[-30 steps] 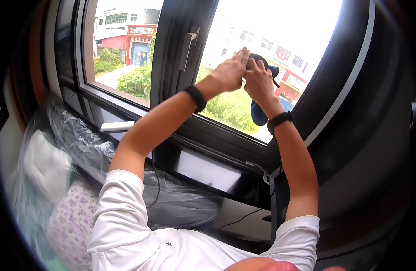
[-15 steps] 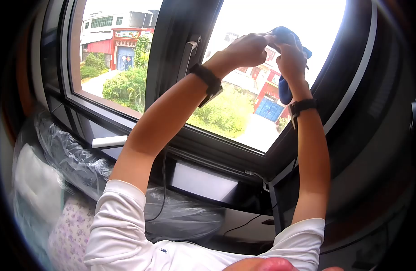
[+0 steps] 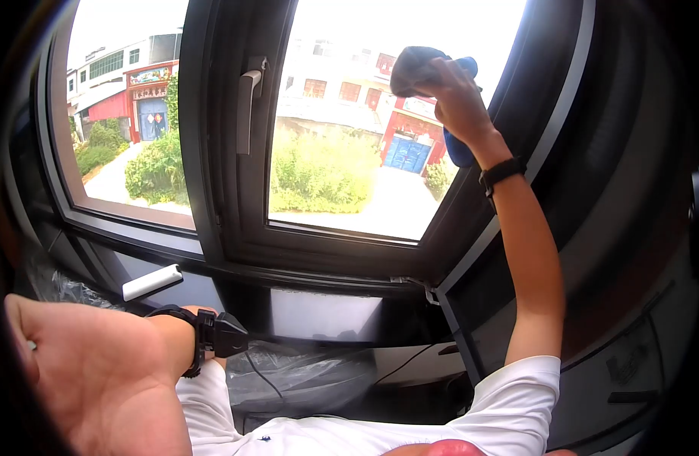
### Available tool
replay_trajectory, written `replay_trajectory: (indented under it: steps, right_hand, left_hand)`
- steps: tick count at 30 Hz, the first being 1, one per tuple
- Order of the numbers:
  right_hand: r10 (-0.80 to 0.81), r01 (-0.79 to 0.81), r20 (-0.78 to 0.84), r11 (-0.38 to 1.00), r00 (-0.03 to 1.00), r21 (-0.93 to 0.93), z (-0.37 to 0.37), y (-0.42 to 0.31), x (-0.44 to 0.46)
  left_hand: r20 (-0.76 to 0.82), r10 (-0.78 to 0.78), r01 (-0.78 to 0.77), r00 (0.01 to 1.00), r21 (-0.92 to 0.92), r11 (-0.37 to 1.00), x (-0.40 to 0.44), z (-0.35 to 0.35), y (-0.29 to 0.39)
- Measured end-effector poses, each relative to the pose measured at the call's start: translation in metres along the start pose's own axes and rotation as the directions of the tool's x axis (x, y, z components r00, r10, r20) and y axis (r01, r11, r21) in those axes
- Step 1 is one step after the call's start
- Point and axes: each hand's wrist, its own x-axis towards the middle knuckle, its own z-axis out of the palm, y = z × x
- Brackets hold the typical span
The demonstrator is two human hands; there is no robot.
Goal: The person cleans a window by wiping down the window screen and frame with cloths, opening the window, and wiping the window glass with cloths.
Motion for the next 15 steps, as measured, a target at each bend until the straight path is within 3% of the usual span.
replay_trajectory:
  steps: [1,2,4,6,7,9,11,13,14,15]
  right_hand:
    - [0.067,-0.071,-0.097,0.997,0.993,-0.036,0.0,0.013,0.002]
    - [0.067,-0.055,-0.228,0.997,0.971,0.06,-0.003,0.03,0.006]
    - [0.196,-0.237,-0.342,0.968,0.919,-0.082,0.001,0.06,-0.002]
    - [0.309,-0.366,-0.366,0.925,0.878,-0.099,0.0,0.068,-0.007]
    - [0.299,-0.354,-0.359,0.93,0.884,-0.098,0.002,0.063,-0.005]
    - [0.231,-0.356,-0.397,0.892,0.888,-0.278,0.001,0.045,-0.005]
    - [0.414,-0.545,-0.4,0.78,0.818,-0.307,0.013,0.016,-0.02]
    - [0.556,-0.657,-0.415,0.738,0.72,-0.152,0.028,-0.019,-0.038]
    - [0.525,-0.604,-0.392,0.79,0.755,-0.106,0.028,-0.034,-0.049]
    - [0.555,-0.65,-0.395,0.742,0.732,-0.163,0.033,-0.054,-0.059]
  left_hand:
    - [-0.009,-0.017,0.016,1.0,-0.043,0.999,-0.001,-0.004,-0.002]
    - [-0.039,-0.05,0.045,0.998,-0.113,0.993,0.0,0.01,-0.002]
    - [-0.054,-0.071,0.062,0.996,-0.16,0.985,0.0,0.019,-0.005]
    - [-0.054,-0.089,0.077,0.995,-0.189,0.979,-0.003,0.027,-0.009]
    - [-0.049,-0.097,0.086,0.994,-0.2,0.976,-0.004,0.028,-0.011]
    - [-0.052,-0.106,0.092,0.993,-0.216,0.972,-0.007,0.031,-0.018]
    - [-0.055,-0.116,0.1,0.992,-0.23,0.968,-0.011,0.027,-0.025]
    - [-0.071,-0.126,0.105,0.989,-0.252,0.962,-0.019,0.028,-0.033]
    - [-0.079,-0.135,0.108,0.988,-0.277,0.955,-0.023,0.031,-0.04]
    - [-0.073,-0.154,0.125,0.985,-0.301,0.945,-0.025,0.036,-0.047]
